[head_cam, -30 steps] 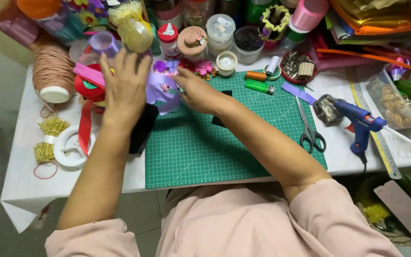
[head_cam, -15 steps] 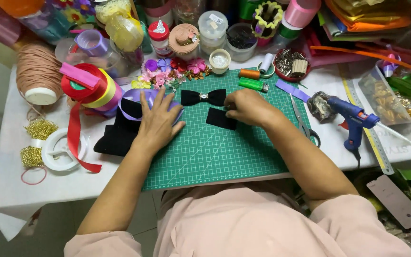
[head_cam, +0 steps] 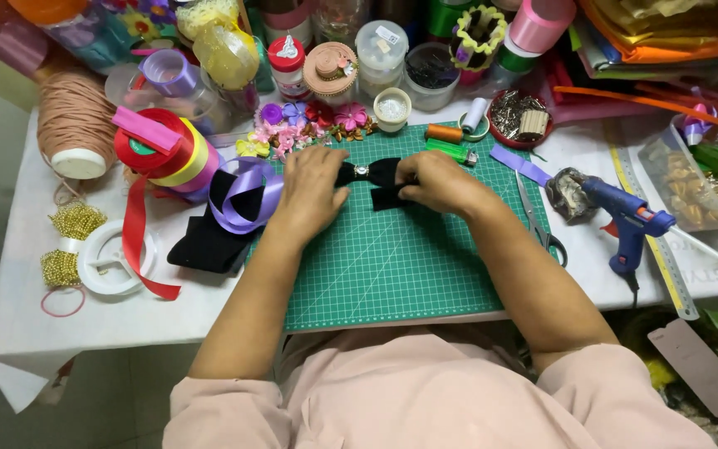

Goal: Assembling a decorative bow using black and purple ribbons, a glue gun, and small embellishments.

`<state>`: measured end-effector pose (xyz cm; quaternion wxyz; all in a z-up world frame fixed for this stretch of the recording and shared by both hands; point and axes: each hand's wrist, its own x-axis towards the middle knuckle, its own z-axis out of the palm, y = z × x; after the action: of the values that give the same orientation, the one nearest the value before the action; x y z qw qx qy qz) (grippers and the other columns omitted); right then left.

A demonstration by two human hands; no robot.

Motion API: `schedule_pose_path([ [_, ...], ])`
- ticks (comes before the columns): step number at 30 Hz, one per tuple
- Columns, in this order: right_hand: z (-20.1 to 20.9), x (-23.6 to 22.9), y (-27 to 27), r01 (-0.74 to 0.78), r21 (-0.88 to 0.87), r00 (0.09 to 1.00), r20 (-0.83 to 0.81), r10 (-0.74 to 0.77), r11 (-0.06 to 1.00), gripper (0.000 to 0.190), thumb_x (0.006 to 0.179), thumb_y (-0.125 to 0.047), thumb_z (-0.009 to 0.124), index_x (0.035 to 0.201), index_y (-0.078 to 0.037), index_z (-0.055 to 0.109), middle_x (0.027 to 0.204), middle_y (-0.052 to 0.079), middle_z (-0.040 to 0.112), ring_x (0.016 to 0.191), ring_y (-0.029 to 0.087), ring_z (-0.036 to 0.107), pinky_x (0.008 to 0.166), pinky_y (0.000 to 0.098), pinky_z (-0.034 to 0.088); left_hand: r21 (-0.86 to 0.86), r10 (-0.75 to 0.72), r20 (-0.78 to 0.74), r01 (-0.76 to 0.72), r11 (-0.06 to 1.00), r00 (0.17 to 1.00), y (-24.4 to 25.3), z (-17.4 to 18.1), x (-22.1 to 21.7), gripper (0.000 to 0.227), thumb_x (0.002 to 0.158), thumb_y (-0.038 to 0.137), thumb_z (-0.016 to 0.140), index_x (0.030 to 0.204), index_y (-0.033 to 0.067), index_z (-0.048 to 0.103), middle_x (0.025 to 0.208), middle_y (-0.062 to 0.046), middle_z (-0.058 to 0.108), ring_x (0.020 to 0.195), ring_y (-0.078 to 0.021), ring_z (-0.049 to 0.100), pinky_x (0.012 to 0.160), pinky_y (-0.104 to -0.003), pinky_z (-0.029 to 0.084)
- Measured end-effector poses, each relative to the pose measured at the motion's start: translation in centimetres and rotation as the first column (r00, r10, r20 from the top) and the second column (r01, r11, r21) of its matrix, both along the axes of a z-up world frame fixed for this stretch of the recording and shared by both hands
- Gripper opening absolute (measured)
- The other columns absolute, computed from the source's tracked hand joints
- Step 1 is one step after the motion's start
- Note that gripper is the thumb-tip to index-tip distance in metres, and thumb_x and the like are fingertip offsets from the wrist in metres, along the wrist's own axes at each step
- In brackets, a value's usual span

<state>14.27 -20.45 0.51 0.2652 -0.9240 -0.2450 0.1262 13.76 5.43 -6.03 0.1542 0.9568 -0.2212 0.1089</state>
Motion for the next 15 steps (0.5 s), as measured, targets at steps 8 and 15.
schedule_pose_path([
  [8,-4.5,2.8,-3.7,0.301,0.295,0.908,0.203,-0.367,0.907,0.029,0.085,-0.009,0.080,0.114,-0.011,0.077,0.096,0.013,0.078,0.097,0.034,0.074,0.086,0.0436,0.057,-0.021,-0.003,-0.109,0.001,1.000,0.994,-1.9,-2.4,3.4,0.036,0.077,0.022,0.088,0.111,0.0177,0.075,0.105,-0.004,0.069,0.119,-0.0253,0.060,0.105,-0.047,0.037],
  [15,-5.7,2.6,-3.0,0.349,0.357,0.857,0.252,-0.449,0.866,0.030,0.085,-0.005,0.079,0.115,-0.013,0.078,0.093,0.013,0.078,0.089,0.032,0.075,0.079,0.0409,0.059,-0.118,-0.018,0.085,0.029,0.993,0.996,-1.3,-3.1,3.1,0.027,0.080,0.023,0.085,0.103,0.0212,0.072,0.098,0.000,0.067,0.115,-0.0229,0.061,0.105,-0.046,0.037],
])
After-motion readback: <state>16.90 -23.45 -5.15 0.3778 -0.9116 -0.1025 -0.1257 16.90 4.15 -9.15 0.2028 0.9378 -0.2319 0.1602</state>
